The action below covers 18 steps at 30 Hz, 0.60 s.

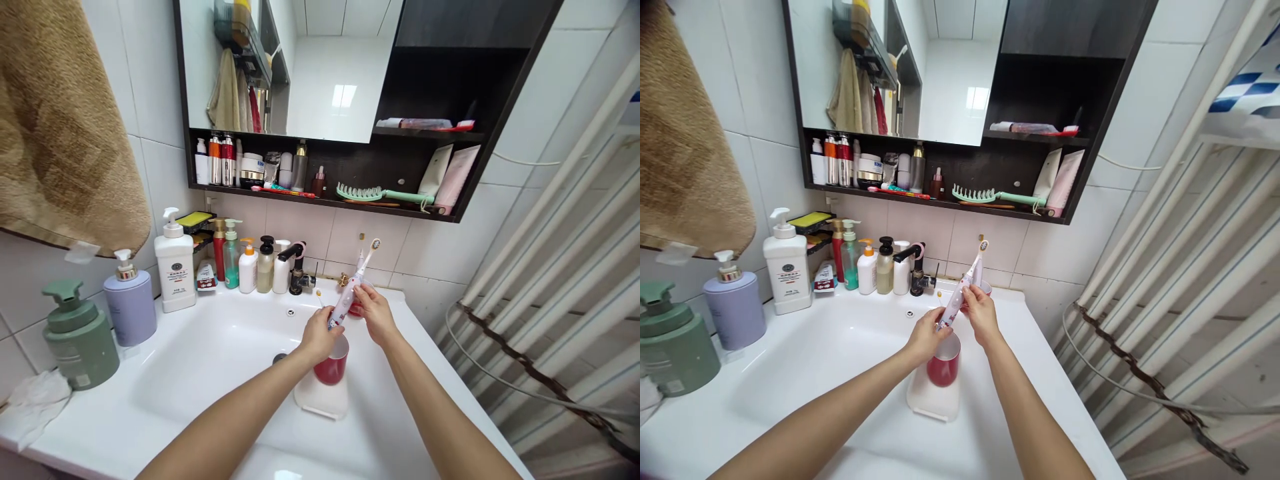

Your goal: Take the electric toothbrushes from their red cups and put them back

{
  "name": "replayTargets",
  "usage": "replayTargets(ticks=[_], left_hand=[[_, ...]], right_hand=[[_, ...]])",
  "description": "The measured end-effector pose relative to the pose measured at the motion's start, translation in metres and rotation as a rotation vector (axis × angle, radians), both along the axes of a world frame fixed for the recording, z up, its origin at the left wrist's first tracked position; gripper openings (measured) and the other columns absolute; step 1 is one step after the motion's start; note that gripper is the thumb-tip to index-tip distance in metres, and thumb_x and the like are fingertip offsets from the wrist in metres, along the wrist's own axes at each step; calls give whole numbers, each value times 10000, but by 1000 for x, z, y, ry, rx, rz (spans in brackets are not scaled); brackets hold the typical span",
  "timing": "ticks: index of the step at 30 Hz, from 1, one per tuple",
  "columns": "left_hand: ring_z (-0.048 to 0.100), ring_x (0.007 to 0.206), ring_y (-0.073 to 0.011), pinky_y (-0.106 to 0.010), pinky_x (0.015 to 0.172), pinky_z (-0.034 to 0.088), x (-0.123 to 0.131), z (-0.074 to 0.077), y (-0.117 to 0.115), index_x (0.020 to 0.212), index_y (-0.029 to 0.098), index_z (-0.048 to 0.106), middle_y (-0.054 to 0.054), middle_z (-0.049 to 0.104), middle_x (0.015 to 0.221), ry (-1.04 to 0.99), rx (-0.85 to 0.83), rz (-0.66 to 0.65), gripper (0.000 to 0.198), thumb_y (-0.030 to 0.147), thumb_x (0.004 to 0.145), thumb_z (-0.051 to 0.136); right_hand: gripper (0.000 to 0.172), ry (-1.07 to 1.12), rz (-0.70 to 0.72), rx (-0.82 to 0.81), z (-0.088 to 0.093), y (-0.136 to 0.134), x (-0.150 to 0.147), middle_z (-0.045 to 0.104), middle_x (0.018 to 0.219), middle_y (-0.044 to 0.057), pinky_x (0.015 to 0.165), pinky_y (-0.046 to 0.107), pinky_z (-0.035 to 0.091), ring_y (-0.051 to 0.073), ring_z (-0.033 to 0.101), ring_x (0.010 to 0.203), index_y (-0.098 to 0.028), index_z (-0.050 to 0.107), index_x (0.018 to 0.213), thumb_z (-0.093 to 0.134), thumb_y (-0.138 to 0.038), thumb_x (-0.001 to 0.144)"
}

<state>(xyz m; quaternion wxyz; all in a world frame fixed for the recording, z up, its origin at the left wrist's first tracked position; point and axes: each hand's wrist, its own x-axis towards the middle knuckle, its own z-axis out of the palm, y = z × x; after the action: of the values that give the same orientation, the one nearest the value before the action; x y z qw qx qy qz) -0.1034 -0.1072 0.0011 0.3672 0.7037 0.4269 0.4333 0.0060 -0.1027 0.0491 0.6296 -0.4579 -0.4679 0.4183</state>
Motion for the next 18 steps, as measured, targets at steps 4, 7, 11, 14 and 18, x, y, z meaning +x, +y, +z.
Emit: replayTargets(ticks=[4,7,11,14,18], left_hand=[[315,955,-207,-305,828,225,-2,-21,-6,916,142,480,-81,414,1006,180,51,74,378,170,540,479],[272,994,-224,-311,845,213,-4,-35,-11,807,155,543,-74,387,1058,295,85,48,296,167,515,503],[260,1005,-218,-297,838,245,-6,-43,-13,714,177,585,-48,421,1035,393,111,-11,215,140,529,481],[228,1036,-210,-284,859,236,-7,-44,-14,708,179,596,-36,434,1034,428,137,-44,225,114,544,458],[226,1051,-197,-285,888,210,-1,-39,-21,734,193,595,-15,423,1061,447,183,-95,226,130,556,471]], right_hand=[[235,-58,-46,-20,-23,9,2,536,550,-34,487,221,332,92,442,502,-179,570,695,557,-330,515],[200,-85,-40,-41,-43,8,0,555,552,-21,493,219,328,106,454,529,-168,586,645,563,-306,502],[207,-103,13,-73,-64,6,-2,556,534,-19,502,235,343,115,464,514,-153,587,638,547,-316,517],[231,-96,48,-86,-72,6,0,563,563,-16,523,248,358,125,483,541,-151,578,668,528,-335,539],[231,-81,73,-85,-68,-3,10,560,542,-20,533,245,361,119,484,527,-151,569,673,517,-346,559]])
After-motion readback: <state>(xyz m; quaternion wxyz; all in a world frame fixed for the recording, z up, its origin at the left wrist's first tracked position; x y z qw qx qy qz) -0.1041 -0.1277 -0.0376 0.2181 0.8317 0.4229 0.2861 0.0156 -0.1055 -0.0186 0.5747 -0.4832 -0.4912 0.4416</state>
